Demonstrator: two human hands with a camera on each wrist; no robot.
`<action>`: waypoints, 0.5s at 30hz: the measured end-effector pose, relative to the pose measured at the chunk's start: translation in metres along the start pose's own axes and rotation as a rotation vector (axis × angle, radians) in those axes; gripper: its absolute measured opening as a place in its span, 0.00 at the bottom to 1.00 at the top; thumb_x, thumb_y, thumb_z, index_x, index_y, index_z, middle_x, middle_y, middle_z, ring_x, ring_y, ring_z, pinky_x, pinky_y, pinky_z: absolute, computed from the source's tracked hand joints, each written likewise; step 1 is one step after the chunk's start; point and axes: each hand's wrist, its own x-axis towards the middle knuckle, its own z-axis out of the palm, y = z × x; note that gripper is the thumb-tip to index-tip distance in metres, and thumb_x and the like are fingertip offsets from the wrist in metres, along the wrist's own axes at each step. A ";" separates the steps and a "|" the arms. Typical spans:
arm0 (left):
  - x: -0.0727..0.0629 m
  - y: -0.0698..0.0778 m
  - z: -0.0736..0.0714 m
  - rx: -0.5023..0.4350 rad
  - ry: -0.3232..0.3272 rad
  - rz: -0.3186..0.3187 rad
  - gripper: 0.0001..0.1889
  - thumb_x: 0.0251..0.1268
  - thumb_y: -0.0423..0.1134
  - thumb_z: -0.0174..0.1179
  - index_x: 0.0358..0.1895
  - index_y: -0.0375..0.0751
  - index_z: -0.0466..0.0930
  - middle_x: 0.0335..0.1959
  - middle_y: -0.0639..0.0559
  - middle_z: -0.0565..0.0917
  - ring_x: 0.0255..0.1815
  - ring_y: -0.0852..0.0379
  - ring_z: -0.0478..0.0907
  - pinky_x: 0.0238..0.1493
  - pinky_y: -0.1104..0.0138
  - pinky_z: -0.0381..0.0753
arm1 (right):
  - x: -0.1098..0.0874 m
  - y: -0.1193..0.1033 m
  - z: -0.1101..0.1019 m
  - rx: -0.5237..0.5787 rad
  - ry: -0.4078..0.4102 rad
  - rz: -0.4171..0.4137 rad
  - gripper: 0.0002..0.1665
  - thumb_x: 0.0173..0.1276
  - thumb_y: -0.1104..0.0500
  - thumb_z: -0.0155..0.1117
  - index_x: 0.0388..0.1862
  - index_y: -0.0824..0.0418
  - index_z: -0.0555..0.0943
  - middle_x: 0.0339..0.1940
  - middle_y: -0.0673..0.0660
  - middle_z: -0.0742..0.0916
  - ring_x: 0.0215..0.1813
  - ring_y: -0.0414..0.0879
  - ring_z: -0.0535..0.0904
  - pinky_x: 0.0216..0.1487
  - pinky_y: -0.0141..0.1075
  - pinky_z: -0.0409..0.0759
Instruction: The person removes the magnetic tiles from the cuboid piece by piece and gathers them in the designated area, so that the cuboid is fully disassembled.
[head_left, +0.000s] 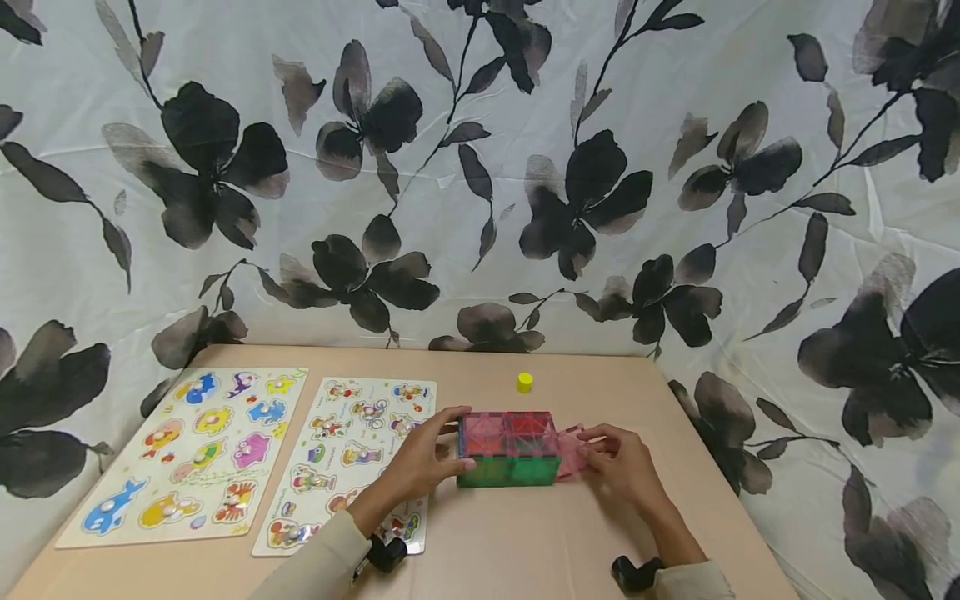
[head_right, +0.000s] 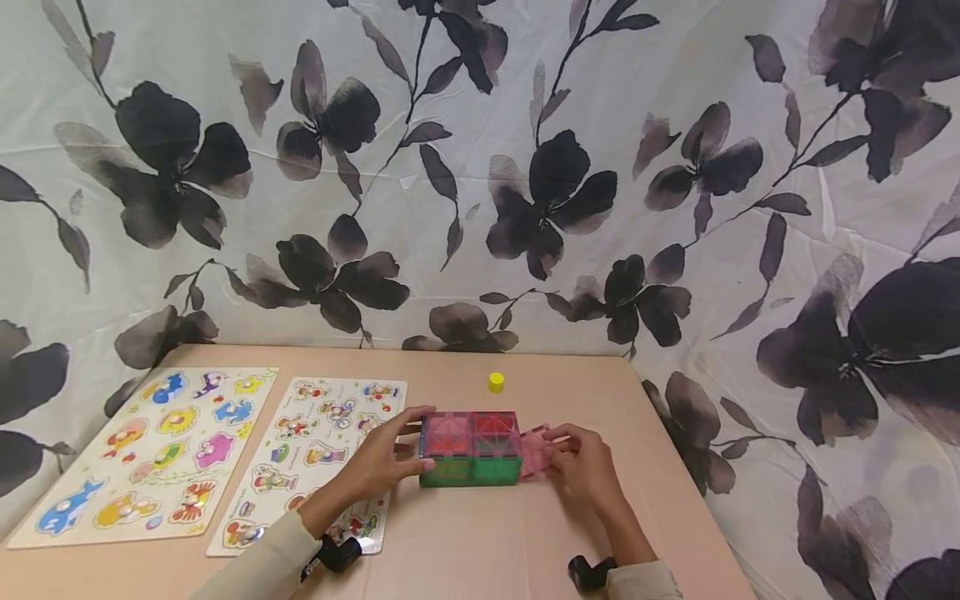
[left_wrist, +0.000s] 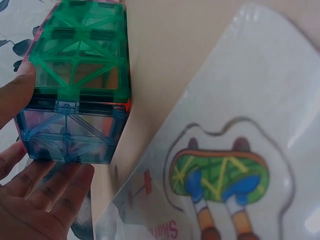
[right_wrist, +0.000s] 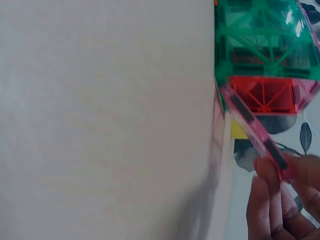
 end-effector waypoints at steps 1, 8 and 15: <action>0.000 0.000 0.000 0.002 -0.002 -0.001 0.42 0.63 0.40 0.78 0.80 0.51 0.67 0.76 0.44 0.76 0.76 0.39 0.75 0.68 0.47 0.84 | 0.000 0.000 -0.003 0.015 0.008 0.008 0.12 0.72 0.70 0.70 0.52 0.60 0.88 0.40 0.60 0.93 0.37 0.45 0.89 0.38 0.30 0.90; 0.000 -0.001 0.001 0.007 -0.002 -0.011 0.42 0.63 0.39 0.78 0.79 0.52 0.67 0.76 0.46 0.76 0.76 0.40 0.76 0.68 0.49 0.85 | 0.012 0.012 -0.024 0.116 0.032 0.040 0.18 0.75 0.73 0.64 0.60 0.63 0.85 0.49 0.67 0.92 0.45 0.49 0.90 0.46 0.35 0.93; -0.001 -0.002 0.001 -0.010 0.002 0.000 0.43 0.62 0.38 0.79 0.79 0.52 0.68 0.76 0.46 0.76 0.75 0.41 0.76 0.68 0.48 0.84 | 0.022 0.028 -0.036 0.161 -0.001 0.083 0.20 0.75 0.75 0.62 0.64 0.70 0.82 0.51 0.71 0.91 0.44 0.45 0.90 0.46 0.36 0.93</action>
